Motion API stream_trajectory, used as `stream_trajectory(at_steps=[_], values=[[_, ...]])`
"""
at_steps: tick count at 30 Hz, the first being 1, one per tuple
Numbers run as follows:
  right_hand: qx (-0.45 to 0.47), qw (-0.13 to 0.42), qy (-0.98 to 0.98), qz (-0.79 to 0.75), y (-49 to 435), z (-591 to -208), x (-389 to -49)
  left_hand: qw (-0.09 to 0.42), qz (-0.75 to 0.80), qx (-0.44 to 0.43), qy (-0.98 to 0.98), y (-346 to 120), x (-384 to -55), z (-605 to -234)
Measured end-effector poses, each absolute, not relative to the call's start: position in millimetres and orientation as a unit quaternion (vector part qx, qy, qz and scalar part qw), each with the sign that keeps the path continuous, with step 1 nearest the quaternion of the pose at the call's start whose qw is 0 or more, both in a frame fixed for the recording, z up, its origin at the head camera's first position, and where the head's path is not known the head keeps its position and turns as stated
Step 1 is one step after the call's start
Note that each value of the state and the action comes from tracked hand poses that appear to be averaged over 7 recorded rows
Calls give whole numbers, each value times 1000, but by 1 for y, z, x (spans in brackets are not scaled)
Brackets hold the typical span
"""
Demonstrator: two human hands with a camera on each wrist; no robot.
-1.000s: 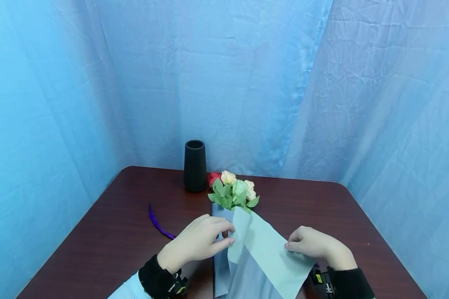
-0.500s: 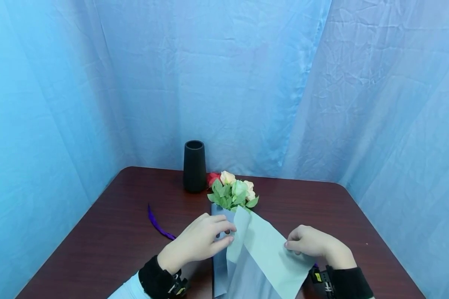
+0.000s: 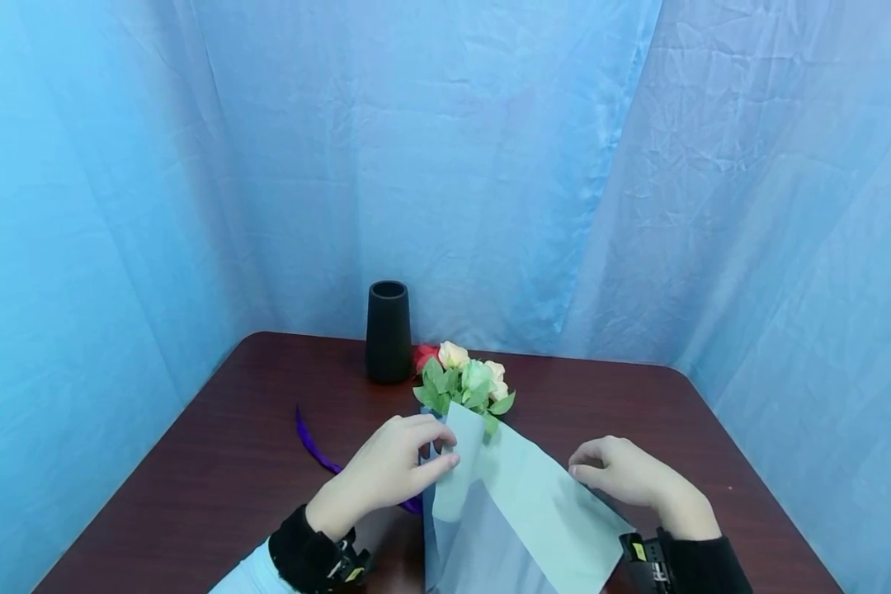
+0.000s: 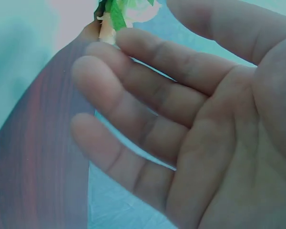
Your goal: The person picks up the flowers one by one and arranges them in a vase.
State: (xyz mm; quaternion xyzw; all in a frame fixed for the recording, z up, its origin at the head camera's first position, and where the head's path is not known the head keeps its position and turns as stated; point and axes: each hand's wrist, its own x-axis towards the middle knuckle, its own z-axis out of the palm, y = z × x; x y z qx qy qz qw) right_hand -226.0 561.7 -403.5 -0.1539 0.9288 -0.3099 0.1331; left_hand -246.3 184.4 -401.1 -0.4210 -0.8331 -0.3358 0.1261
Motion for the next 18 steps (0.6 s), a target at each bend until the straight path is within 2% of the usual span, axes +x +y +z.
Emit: stream_trajectory(at_steps=[8, 18], values=[[-142, 99, 936, -307, 560, -399, -224, 134, -344, -393, -842, 167, -249, -393], [-178, 60, 934, -305, 553, -389, -219, 52, -349, -367, -860, 137, -251, -386]])
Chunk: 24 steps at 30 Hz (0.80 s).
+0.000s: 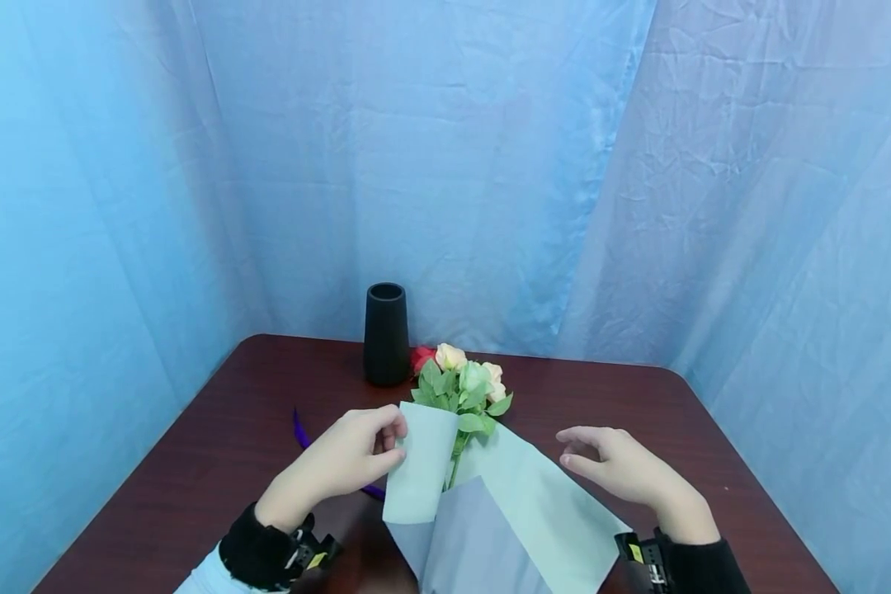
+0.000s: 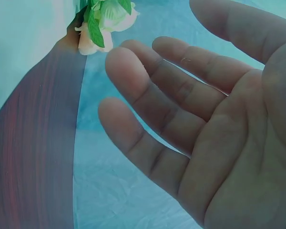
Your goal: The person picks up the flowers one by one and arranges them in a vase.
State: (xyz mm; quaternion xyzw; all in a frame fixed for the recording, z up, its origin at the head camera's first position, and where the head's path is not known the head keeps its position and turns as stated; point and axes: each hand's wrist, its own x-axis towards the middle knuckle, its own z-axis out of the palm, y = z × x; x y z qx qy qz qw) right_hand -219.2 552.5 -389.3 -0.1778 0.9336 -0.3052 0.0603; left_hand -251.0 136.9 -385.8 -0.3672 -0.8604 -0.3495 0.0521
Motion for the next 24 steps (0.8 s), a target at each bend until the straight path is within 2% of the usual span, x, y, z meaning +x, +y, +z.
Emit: stream_trajectory(at_steps=[9, 14, 17, 21, 24], values=[[-183, 67, 929, -313, 544, -388, -218, -7, -342, -369, -864, 108, -252, -387], [-193, 79, 929, -307, 541, -388, -220, -21, -361, -350, -864, 118, -249, -389], [-194, 79, 929, -304, 540, -389, -220, 25, -356, -381, -853, 135, -246, -388], [-192, 83, 929, -305, 539, -391, -221, 110, -333, -437, -828, 158, -241, -382], [-193, 88, 928, -306, 538, -391, -222, 133, -327, -457, -817, 171, -238, -378]])
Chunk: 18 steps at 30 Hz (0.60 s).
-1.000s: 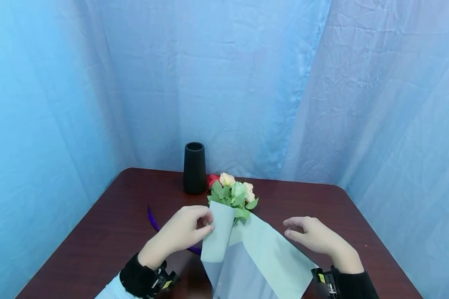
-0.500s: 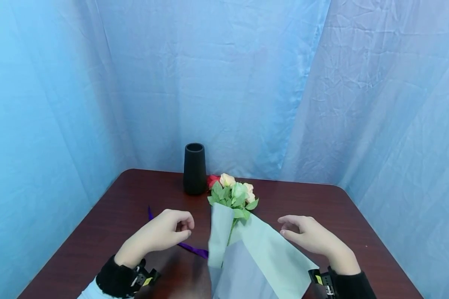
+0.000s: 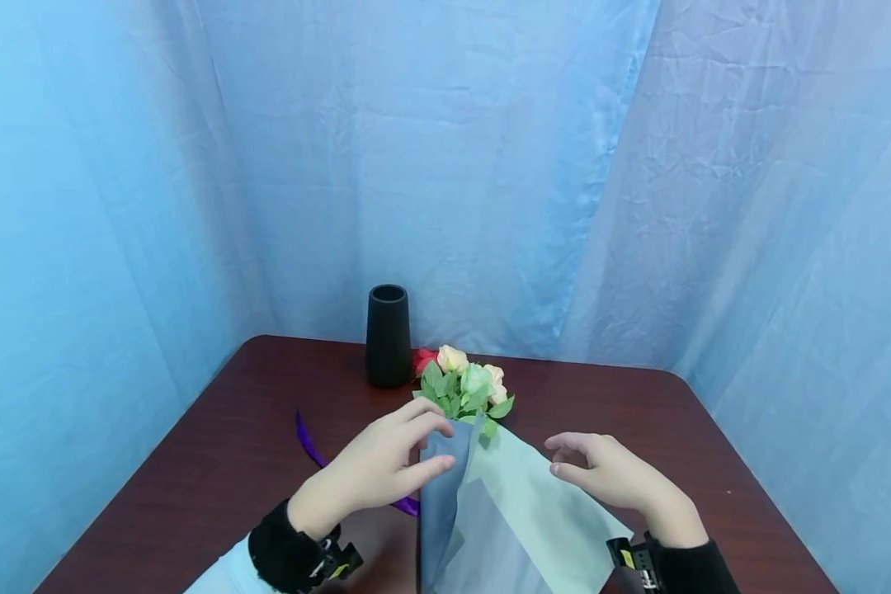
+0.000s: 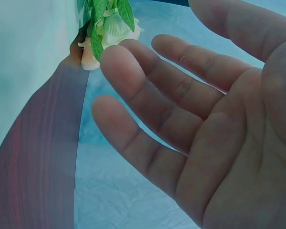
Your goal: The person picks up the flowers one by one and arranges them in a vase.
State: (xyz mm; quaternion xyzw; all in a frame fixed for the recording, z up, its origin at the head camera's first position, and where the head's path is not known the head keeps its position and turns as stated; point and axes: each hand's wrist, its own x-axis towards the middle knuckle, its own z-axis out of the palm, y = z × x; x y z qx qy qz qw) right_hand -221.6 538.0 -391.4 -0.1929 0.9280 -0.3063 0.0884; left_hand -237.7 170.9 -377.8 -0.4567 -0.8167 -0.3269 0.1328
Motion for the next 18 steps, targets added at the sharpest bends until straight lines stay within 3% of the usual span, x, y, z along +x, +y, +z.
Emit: stream_trajectory(at_steps=[11, 18], values=[[-202, 98, 925, -307, 536, -392, -223, 84, -278, -481, -827, 194, -235, -374], [-202, 102, 925, -305, 533, -396, -222, 101, -302, -462, -828, 195, -238, -380]])
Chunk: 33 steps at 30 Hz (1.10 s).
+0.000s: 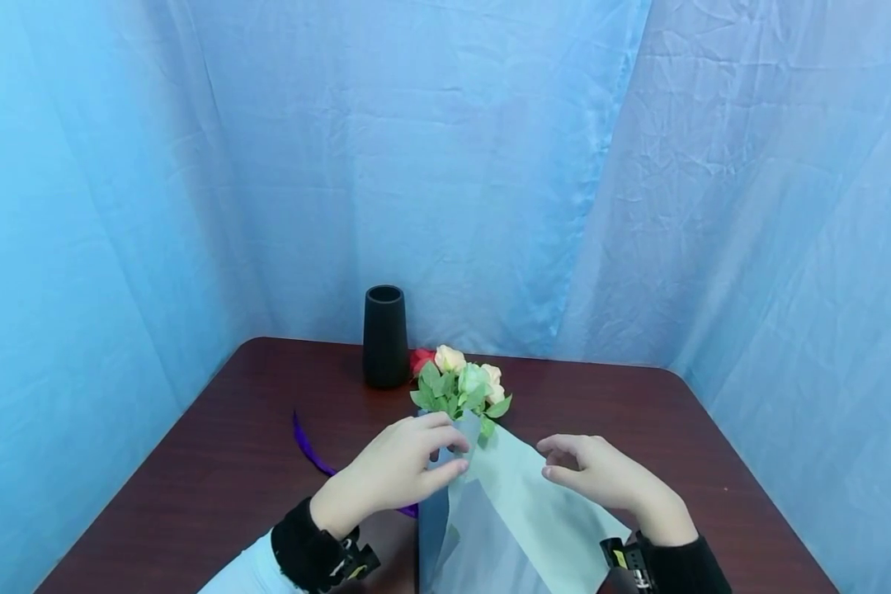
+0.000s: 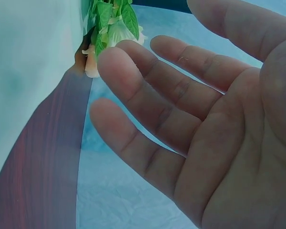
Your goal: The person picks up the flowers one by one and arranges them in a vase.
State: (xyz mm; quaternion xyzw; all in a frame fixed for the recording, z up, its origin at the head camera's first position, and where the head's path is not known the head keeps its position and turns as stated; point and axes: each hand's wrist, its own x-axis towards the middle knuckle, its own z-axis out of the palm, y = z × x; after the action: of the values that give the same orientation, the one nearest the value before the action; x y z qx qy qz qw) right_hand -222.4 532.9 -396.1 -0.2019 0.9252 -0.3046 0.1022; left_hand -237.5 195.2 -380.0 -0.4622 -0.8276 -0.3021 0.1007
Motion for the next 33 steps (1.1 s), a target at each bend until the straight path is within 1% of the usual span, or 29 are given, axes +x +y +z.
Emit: stream_trajectory(at_steps=[5, 18, 25, 33], values=[[-201, 102, 926, -304, 532, -397, -222, 111, -299, -447, -836, 188, -240, -380], [-217, 102, 919, -314, 523, -397, -222, 73, -360, -402, -839, 145, -253, -384], [-241, 102, 914, -310, 514, -395, -221, 28, -380, -367, -849, 112, -258, -389], [-272, 97, 907, -306, 500, -395, -221, -39, -342, -338, -876, 80, -258, -393]])
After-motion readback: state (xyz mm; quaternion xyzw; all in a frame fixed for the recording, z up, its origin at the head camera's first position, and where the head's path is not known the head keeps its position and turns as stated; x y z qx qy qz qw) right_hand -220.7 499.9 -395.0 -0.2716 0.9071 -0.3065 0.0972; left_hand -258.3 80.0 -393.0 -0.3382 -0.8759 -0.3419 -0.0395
